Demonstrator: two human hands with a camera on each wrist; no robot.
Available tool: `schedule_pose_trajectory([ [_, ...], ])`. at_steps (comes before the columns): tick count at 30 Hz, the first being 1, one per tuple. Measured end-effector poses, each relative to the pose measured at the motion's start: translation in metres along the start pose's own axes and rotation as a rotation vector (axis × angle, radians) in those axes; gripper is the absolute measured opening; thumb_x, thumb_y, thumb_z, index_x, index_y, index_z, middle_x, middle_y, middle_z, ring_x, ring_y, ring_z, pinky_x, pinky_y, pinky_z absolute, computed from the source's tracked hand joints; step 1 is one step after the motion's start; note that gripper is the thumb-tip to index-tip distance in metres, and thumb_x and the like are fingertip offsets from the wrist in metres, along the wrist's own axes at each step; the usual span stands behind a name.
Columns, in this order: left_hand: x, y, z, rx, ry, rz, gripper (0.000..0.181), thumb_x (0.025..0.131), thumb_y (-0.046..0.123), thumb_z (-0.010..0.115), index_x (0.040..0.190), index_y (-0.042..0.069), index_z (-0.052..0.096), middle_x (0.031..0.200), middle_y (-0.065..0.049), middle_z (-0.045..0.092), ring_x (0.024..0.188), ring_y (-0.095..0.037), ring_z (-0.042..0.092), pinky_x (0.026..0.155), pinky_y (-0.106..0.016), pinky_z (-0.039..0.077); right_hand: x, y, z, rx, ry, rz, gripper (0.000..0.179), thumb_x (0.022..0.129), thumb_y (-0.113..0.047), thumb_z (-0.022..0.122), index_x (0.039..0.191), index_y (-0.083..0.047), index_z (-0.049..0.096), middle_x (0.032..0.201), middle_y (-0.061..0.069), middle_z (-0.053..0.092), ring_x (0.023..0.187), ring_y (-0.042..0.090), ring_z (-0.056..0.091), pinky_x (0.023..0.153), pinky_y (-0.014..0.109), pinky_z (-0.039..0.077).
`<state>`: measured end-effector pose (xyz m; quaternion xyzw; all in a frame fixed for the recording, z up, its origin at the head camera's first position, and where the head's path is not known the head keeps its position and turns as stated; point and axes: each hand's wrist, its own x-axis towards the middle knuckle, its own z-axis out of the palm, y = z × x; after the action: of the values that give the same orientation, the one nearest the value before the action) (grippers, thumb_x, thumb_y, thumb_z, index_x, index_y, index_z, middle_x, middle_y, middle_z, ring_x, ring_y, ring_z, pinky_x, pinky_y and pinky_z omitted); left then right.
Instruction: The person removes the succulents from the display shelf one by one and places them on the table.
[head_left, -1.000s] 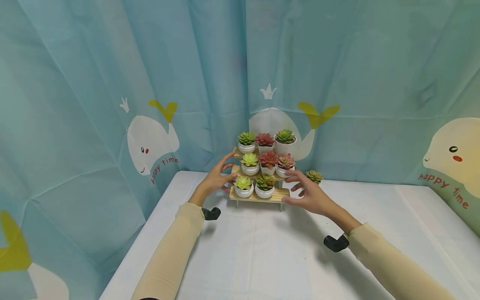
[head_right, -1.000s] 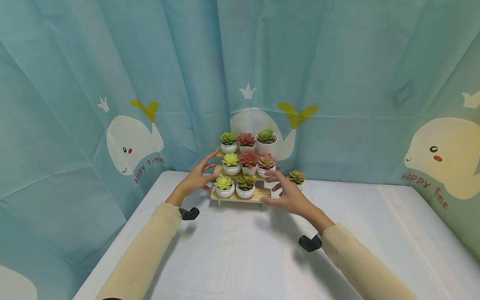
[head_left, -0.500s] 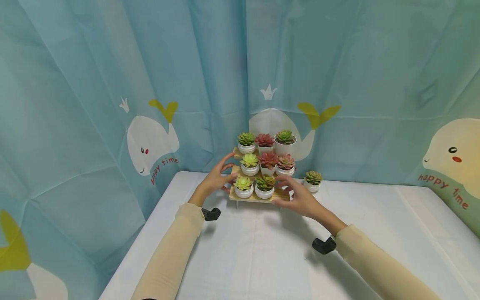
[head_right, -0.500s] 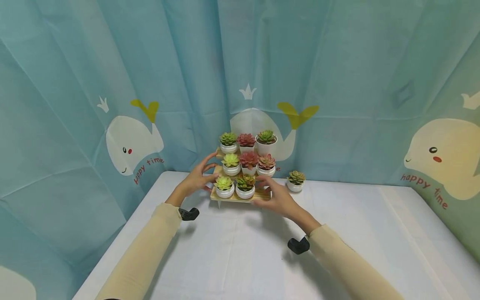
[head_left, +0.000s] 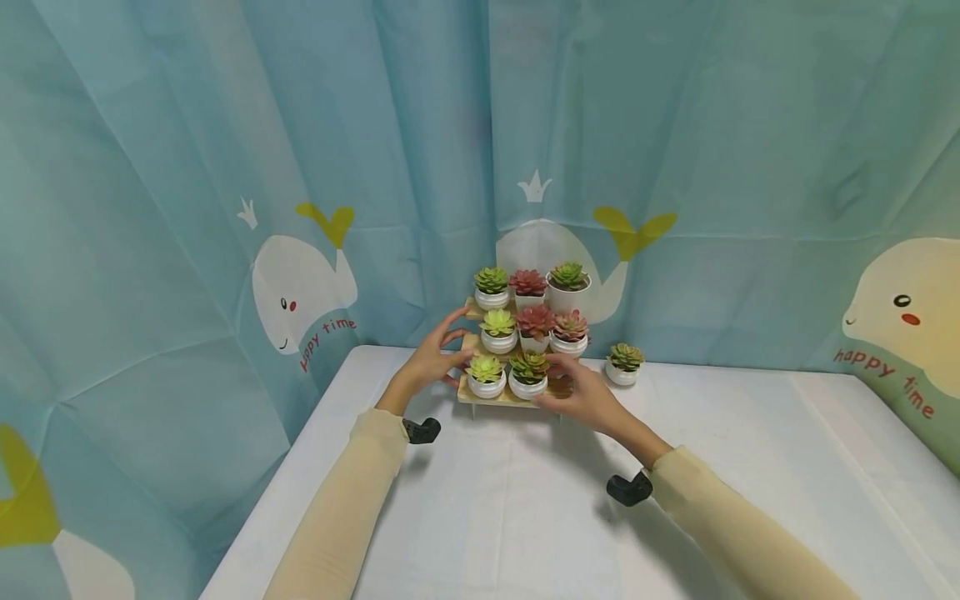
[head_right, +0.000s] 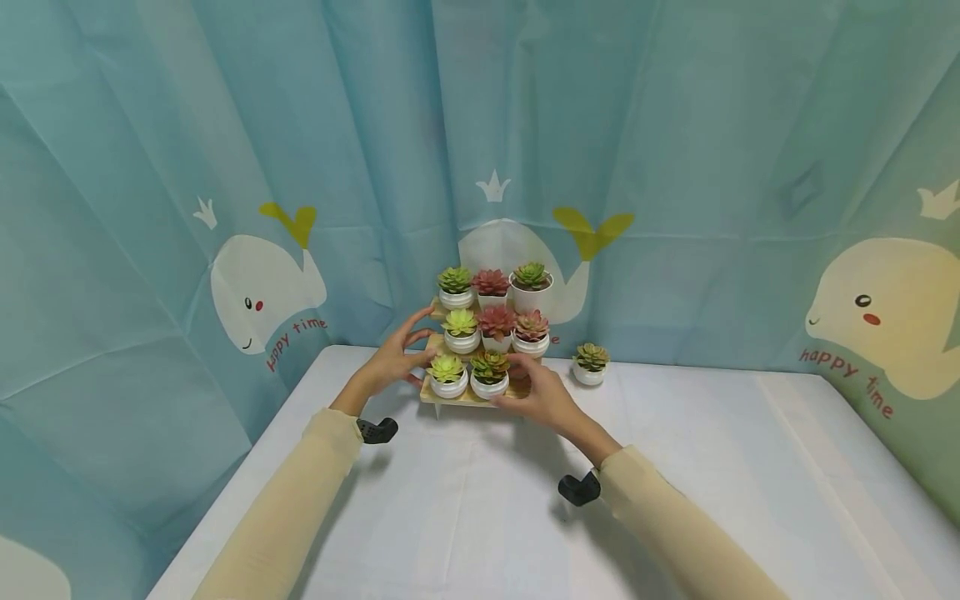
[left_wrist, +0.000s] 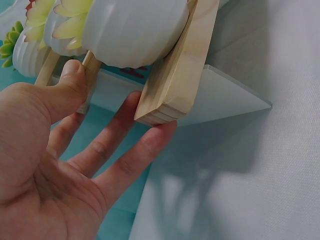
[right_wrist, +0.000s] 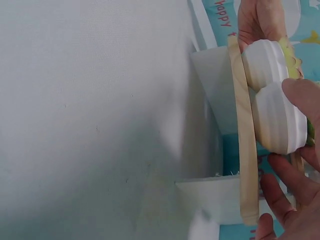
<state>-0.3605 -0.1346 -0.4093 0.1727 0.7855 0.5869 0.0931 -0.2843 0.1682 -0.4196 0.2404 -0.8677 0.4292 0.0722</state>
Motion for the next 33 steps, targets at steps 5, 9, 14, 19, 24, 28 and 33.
schedule_pose_trajectory([
  [5, 0.000, -0.001, 0.000, -0.007, -0.002, 0.000, 0.079, 0.102, 0.010, 0.065, 0.161, 0.043, 0.025, 0.163, -0.015, 0.035, 0.098, -0.034, 0.071, 0.069, -0.066, 0.058, 0.002, 0.001, 0.004, 0.003, -0.005, 0.048, 0.071, 0.086, -0.022, 0.086, 0.144, 0.003, 0.052, 0.122, 0.020, 0.068, 0.107, 0.033, 0.067, 0.092, 0.050, 0.056],
  [9, 0.001, 0.000, 0.000, 0.000, -0.001, 0.001, 0.078, 0.102, 0.010, 0.065, 0.162, 0.043, 0.025, 0.163, -0.014, 0.036, 0.094, -0.031, 0.072, 0.068, -0.065, 0.058, 0.003, 0.000, 0.007, 0.005, 0.002, 0.070, 0.072, 0.086, -0.023, 0.086, 0.144, 0.004, 0.052, 0.120, 0.020, 0.068, 0.106, 0.032, 0.066, 0.091, 0.049, 0.056],
  [14, -0.001, 0.001, 0.000, 0.011, 0.003, 0.003, 0.078, 0.103, 0.011, 0.065, 0.162, 0.043, 0.025, 0.163, -0.015, 0.036, 0.088, -0.029, 0.072, 0.067, -0.064, 0.059, 0.005, -0.002, 0.010, 0.005, 0.018, 0.070, 0.070, 0.085, -0.021, 0.086, 0.142, 0.003, 0.053, 0.117, 0.019, 0.068, 0.104, 0.032, 0.067, 0.089, 0.048, 0.057],
  [19, -0.001, 0.001, 0.000, 0.010, 0.006, -0.005, 0.078, 0.103, 0.012, 0.065, 0.161, 0.044, 0.025, 0.163, -0.013, 0.036, 0.089, -0.029, 0.072, 0.069, -0.065, 0.059, 0.006, -0.002, 0.011, 0.002, 0.029, 0.077, 0.068, 0.085, -0.019, 0.086, 0.141, 0.003, 0.054, 0.114, 0.018, 0.069, 0.102, 0.031, 0.067, 0.089, 0.048, 0.056],
  [24, -0.001, 0.001, 0.000, 0.005, 0.005, -0.002, 0.078, 0.103, 0.011, 0.064, 0.162, 0.044, 0.025, 0.163, -0.014, 0.035, 0.089, -0.030, 0.072, 0.069, -0.065, 0.059, 0.006, -0.003, 0.011, 0.006, 0.036, 0.065, 0.066, 0.085, -0.018, 0.086, 0.139, 0.003, 0.055, 0.112, 0.018, 0.069, 0.100, 0.031, 0.067, 0.087, 0.047, 0.056],
  [28, -0.001, 0.000, 0.000, 0.005, 0.007, 0.006, 0.078, 0.103, 0.010, 0.064, 0.162, 0.043, 0.025, 0.163, -0.015, 0.035, 0.090, -0.029, 0.072, 0.069, -0.066, 0.058, 0.005, -0.002, 0.011, 0.011, 0.035, 0.061, 0.065, 0.085, -0.018, 0.086, 0.139, 0.003, 0.055, 0.112, 0.017, 0.069, 0.100, 0.030, 0.067, 0.087, 0.047, 0.056],
  [33, 0.000, 0.000, 0.000, 0.004, 0.005, 0.005, 0.078, 0.103, 0.009, 0.064, 0.162, 0.042, 0.025, 0.162, -0.015, 0.036, 0.093, -0.030, 0.071, 0.068, -0.065, 0.058, 0.005, -0.001, 0.011, 0.010, 0.033, 0.058, 0.066, 0.086, -0.019, 0.085, 0.140, 0.003, 0.055, 0.113, 0.017, 0.069, 0.101, 0.030, 0.067, 0.088, 0.047, 0.057],
])
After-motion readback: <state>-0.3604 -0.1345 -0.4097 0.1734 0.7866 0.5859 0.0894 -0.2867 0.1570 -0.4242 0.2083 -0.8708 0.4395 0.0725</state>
